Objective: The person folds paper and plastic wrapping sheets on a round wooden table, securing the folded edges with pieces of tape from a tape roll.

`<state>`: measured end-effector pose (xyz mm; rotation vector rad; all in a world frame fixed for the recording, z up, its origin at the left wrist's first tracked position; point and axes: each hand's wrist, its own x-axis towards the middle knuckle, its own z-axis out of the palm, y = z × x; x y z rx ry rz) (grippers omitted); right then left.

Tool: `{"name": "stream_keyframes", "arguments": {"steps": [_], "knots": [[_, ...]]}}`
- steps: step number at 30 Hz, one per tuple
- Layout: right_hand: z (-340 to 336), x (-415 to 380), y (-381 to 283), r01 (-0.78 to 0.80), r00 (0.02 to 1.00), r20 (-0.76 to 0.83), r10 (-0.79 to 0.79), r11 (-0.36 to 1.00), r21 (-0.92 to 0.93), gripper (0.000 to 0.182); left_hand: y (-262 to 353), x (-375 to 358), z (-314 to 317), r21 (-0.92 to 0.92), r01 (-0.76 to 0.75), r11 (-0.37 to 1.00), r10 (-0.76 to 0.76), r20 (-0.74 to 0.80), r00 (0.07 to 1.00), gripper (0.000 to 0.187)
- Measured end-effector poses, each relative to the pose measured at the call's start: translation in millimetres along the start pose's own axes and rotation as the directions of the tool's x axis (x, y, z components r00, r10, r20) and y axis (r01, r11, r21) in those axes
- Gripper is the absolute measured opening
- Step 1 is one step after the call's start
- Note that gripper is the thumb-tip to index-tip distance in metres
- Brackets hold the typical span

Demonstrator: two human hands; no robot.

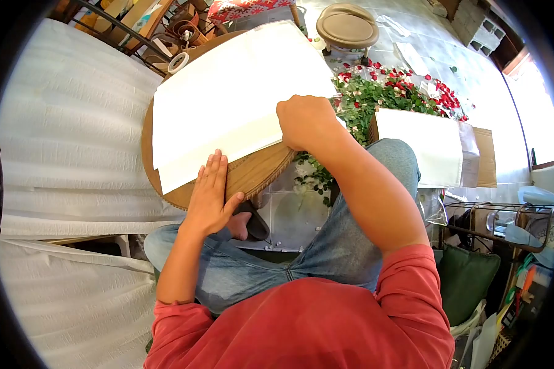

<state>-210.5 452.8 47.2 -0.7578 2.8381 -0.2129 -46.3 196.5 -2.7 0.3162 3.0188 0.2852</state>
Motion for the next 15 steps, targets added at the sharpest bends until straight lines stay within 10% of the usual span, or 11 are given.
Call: {"name": "stream_keyframes", "arguments": {"steps": [15], "knots": [[4.6, 16.6, 10.4, -0.005, 1.0, 0.029, 0.004, 0.999, 0.051, 0.025, -7.5, -2.8, 6.3, 0.023, -0.004, 1.0, 0.005, -0.025, 1.0, 0.091]]}}
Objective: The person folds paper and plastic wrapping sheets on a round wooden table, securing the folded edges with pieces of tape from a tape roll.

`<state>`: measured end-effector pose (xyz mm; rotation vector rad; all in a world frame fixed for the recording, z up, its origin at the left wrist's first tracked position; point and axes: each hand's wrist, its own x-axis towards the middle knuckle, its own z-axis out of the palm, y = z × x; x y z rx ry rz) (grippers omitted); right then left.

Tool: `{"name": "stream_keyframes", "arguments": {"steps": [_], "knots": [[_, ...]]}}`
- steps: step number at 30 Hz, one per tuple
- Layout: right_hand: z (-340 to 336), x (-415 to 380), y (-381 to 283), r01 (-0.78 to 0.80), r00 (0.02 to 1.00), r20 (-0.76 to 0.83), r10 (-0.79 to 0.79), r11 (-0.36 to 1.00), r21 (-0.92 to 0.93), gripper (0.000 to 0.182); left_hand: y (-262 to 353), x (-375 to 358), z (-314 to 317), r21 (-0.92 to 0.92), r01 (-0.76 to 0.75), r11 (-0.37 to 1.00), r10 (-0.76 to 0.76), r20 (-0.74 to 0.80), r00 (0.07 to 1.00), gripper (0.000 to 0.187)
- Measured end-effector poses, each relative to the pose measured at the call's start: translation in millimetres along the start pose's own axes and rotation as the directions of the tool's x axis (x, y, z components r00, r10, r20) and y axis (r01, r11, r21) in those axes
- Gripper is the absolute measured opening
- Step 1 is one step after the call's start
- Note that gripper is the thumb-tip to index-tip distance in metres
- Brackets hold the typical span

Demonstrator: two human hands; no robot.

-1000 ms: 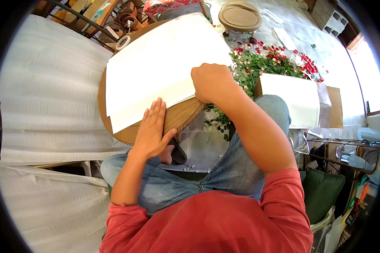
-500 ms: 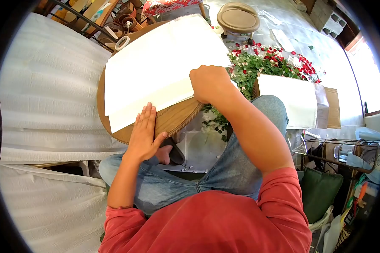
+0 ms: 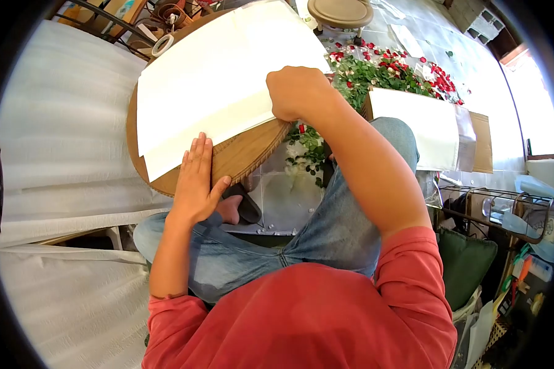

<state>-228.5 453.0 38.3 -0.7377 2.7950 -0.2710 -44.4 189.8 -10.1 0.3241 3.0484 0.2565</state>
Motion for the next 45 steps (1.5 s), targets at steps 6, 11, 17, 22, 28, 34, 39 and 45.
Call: {"name": "stream_keyframes", "arguments": {"steps": [6, 11, 17, 22, 28, 34, 39, 45], "knots": [[-6.6, -4.1, -6.9, 0.001, 0.999, 0.041, 0.001, 0.999, -0.044, 0.027, 0.1, -0.1, -0.9, -0.008, -0.002, 1.0, 0.002, 0.001, 1.0, 0.091], [0.0, -1.2, -9.6, -0.031, 0.999, 0.022, 0.032, 0.998, -0.051, 0.028, -1.8, -1.7, -0.5, 0.003, 0.012, 1.0, -0.012, 0.002, 1.0, 0.089], [-1.6, 0.4, -7.4, -0.04, 0.998, 0.041, 0.042, 0.998, -0.041, 0.027, -6.6, -7.3, -2.9, -0.006, 0.033, 0.999, -0.033, -0.005, 0.999, 0.086], [-5.5, -4.7, -13.6, -0.041, 0.997, 0.057, 0.044, 0.998, -0.057, 0.028, -12.3, -12.9, -5.9, -0.02, 0.065, 0.998, -0.065, -0.001, 0.998, 0.085], [-5.3, -7.1, -17.6, -0.018, 0.999, 0.031, 0.021, 0.995, -0.095, 0.024, 10.7, 6.0, -10.2, 0.058, 0.042, 0.997, -0.03, -0.182, 0.983, 0.072], [-7.8, -5.9, -14.1, 0.005, 0.999, 0.054, 0.001, 0.994, -0.105, 0.03, 73.0, 119.4, -18.3, -0.89, 0.178, 0.42, -0.221, 0.091, 0.971, 0.019], [-8.8, -5.6, -3.8, -0.033, 0.997, 0.065, 0.035, 0.999, -0.033, 0.031, 66.0, 155.2, 1.7, -0.89, 0.265, 0.37, -0.167, 0.217, 0.962, 0.012], [-3.4, 5.6, 25.3, -0.028, 0.995, 0.098, 0.021, 0.997, 0.071, 0.025, 71.9, 158.8, -0.5, -0.842, 0.33, 0.426, -0.223, 0.256, 0.941, 0.015]]}}
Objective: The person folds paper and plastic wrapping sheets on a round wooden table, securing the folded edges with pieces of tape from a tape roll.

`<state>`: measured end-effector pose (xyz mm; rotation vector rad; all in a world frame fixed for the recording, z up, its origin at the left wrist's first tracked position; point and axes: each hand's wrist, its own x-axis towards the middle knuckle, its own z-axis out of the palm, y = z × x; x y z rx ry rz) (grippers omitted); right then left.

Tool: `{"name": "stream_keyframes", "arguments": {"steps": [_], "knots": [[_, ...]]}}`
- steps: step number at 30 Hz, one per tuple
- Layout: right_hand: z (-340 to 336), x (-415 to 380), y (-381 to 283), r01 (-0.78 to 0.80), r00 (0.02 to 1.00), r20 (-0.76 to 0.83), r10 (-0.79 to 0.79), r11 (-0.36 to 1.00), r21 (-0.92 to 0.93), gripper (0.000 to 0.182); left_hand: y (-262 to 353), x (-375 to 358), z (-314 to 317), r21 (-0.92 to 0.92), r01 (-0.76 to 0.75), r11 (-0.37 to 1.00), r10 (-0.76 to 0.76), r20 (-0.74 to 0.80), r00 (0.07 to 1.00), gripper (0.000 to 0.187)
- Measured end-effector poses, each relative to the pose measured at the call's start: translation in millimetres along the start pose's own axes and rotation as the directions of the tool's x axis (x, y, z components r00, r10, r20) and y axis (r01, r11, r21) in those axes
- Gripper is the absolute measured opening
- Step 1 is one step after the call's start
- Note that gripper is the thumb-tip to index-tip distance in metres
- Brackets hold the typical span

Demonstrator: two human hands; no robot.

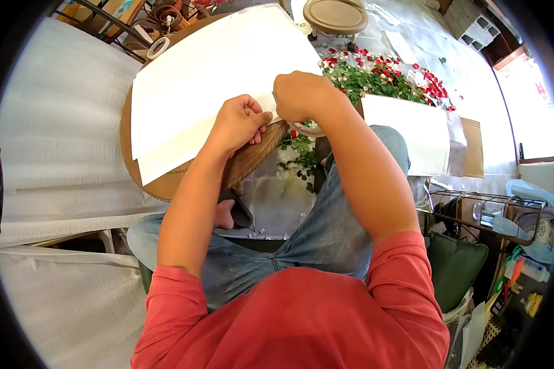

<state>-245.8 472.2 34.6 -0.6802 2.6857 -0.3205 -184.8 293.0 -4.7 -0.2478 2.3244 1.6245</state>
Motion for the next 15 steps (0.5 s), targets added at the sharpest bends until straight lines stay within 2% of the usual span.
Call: {"name": "stream_keyframes", "arguments": {"steps": [2, 4, 15], "knots": [[7.3, 3.3, 6.8, 0.042, 0.999, 0.016, -0.042, 0.999, 0.025, 0.021, 1.8, 0.5, 1.7, 0.002, 0.01, 1.0, -0.01, -0.001, 1.0, 0.016], [9.6, 1.9, 6.5, 0.031, 0.998, -0.053, -0.028, 0.998, 0.051, 0.014, 2.6, 0.6, 3.1, -0.004, 0.026, 1.0, -0.026, -0.027, 0.999, 0.018], [14.7, -6.2, -6.6, -0.03, 0.993, -0.116, 0.027, 0.999, -0.021, 0.016, 8.5, 1.1, 6.4, 0.036, 0.068, 0.997, -0.066, -0.058, 0.996, 0.022]]}}
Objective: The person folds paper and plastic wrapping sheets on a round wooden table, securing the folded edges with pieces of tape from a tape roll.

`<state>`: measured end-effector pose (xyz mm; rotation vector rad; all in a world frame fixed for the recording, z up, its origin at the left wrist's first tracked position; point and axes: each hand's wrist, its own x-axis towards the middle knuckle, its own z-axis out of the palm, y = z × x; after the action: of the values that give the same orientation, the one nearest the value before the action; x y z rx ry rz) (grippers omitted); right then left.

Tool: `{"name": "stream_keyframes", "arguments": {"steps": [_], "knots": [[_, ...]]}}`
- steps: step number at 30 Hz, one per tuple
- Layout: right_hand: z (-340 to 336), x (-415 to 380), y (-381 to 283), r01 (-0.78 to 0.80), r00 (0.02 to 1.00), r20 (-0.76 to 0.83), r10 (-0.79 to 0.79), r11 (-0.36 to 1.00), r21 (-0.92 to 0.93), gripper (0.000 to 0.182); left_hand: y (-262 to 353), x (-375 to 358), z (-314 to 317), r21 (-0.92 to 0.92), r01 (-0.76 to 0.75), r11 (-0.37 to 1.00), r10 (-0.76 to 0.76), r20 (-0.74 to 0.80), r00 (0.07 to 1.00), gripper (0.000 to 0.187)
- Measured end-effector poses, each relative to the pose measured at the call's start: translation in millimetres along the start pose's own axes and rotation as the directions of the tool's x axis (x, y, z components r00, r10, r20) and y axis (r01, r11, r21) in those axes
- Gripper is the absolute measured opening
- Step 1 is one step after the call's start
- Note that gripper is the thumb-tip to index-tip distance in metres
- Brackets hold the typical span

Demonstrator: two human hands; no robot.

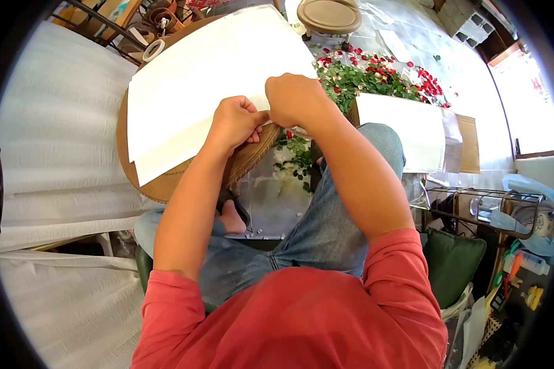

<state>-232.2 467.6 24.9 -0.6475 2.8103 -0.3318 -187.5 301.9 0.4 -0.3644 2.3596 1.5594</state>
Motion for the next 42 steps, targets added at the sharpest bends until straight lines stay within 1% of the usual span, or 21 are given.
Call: {"name": "stream_keyframes", "arguments": {"steps": [5, 8, 11, 13, 16, 17, 18, 19, 20, 22, 23, 24, 25, 26, 27, 28, 30, 32, 34, 38, 42], "knots": [[-0.3, -12.5, -10.5, 0.012, 0.996, -0.09, -0.011, 1.0, 0.006, 0.018, -0.6, 1.0, 4.5, 0.026, 0.028, 0.999, -0.027, -0.044, 0.999, 0.025], [-1.4, -18.3, -17.5, 0.013, 0.996, -0.092, -0.017, 0.999, -0.044, 0.015, -5.3, -2.1, 6.8, 0.031, 0.001, 1.0, 0.001, -0.094, 0.996, 0.024], [-16.7, -32.2, -20.1, 0.073, 0.979, -0.193, -0.071, 0.997, 0.003, 0.016, -4.4, -7.3, 6.5, 0.038, -0.042, 0.998, 0.047, -0.144, 0.989, 0.025], [-47.6, -51.6, -21.7, 0.217, 0.881, -0.442, -0.166, 0.974, 0.066, 0.018, -6.9, -9.1, 5.1, 0.05, -0.077, 0.996, 0.081, -0.094, 0.992, 0.024], [-46.4, -52.3, -12.8, 0.261, 0.896, -0.434, -0.088, 0.897, 0.356, 0.023, -14.8, -8.6, 8.3, 0.089, -0.165, 0.982, 0.175, -0.118, 0.978, 0.023], [-32.0, -47.5, -10.8, 0.316, 0.871, -0.475, -0.125, 0.883, 0.348, 0.031, -18.1, -7.9, 5.8, -0.012, -0.16, 0.987, 0.159, -0.069, 0.985, 0.022], [-20.9, -43.6, -13.2, 0.368, 0.844, -0.513, -0.158, 0.866, 0.338, 0.04, -19.4, -13.2, 0.0, -0.007, -0.174, 0.985, 0.173, -0.065, 0.983, 0.022], [-26.4, -48.2, -25.1, 0.329, 0.907, -0.391, -0.154, 0.839, 0.433, 0.052, -23.7, -22.0, -6.6, -0.226, -0.193, 0.955, 0.173, -0.108, 0.979, 0.021], [-11.8, -44.7, -31.1, 0.434, 0.841, -0.482, -0.246, 0.838, 0.33, 0.055, -28.7, -31.8, -11.4, -0.434, -0.21, 0.876, 0.16, -0.148, 0.976, 0.023], [5.5, -48.7, -51.4, 0.653, 0.697, -0.614, -0.372, 0.682, 0.328, 0.05, -41.6, -60.0, -13.0, -0.259, -0.471, 0.843, 0.344, -0.415, 0.843, 0.038], [13.2, -49.8, -58.5, 0.728, 0.644, -0.652, -0.401, 0.584, 0.36, 0.05, -55.0, -71.4, -17.4, -0.279, -0.562, 0.779, 0.416, -0.441, 0.795, 0.039], [18.5, -55.2, -61.4, 0.728, 0.643, -0.654, -0.398, 0.581, 0.363, 0.05, -72.1, -82.3, -23.6, -0.294, -0.643, 0.708, 0.478, -0.471, 0.741, 0.042], [24.3, -60.6, -65.8, 0.73, 0.673, -0.561, -0.482, 0.551, 0.404, 0.049, -88.3, -94.4, -33.4, -0.288, -0.638, 0.714, 0.472, -0.475, 0.743, 0.042], [28.6, -62.5, -70.4, 0.728, 0.685, -0.46, -0.565, 0.52, 0.447, 0.049, -104.1, -108.1, -45.0, -0.14, -0.647, 0.75, 0.517, -0.486, 0.705, 0.037], [28.3, -62.2, -69.1, 0.756, 0.637, -0.398, -0.66, 0.436, 0.488, 0.056, -115.7, -123.2, -52.9, 0.014, -0.641, 0.768, 0.564, -0.49, 0.665, 0.033], [24.0, -60.8, -68.9, 0.763, 0.626, -0.402, -0.668, 0.419, 0.492, 0.056, -117.9, -142.3, -58.1, 0.108, -0.584, 0.805, 0.549, -0.508, 0.663, 0.027], [12.6, -55.1, -66.4, 0.729, 0.66, -0.437, -0.611, 0.66, 0.18, 0.065, -141.9, -166.5, -62.9, 0.101, -0.604, 0.791, 0.554, -0.538, 0.635, 0.019], [21.7, -44.5, -49.9, 0.664, 0.724, -0.267, -0.636, 0.747, 0.02, 0.079, -165.7, -195.1, -61.8, -0.04, -0.553, 0.832, 0.438, -0.565, 0.7, 0.021], [39.8, -44.2, -41.0, 0.618, 0.782, -0.03, -0.623, 0.781, -0.093, 0.08, -188.1, -214.7, -59.1, -0.105, -0.515, 0.85, 0.383, -0.548, 0.743, 0.021], [44.8, -55.9, -49.6, 0.608, 0.776, -0.012, -0.63, 0.754, -0.25, 0.074, -219.5, -229.8, -54.5, -0.213, -0.509, 0.834, 0.306, -0.59, 0.748, 0.02], [50.8, -53.9, -37.5, 0.638, 0.708, -0.138, -0.693, 0.711, -0.295, 0.057, -222.9, -231.1, -56.8, -0.415, -0.439, 0.797, 0.141, -0.579, 0.803, 0.019]]}}
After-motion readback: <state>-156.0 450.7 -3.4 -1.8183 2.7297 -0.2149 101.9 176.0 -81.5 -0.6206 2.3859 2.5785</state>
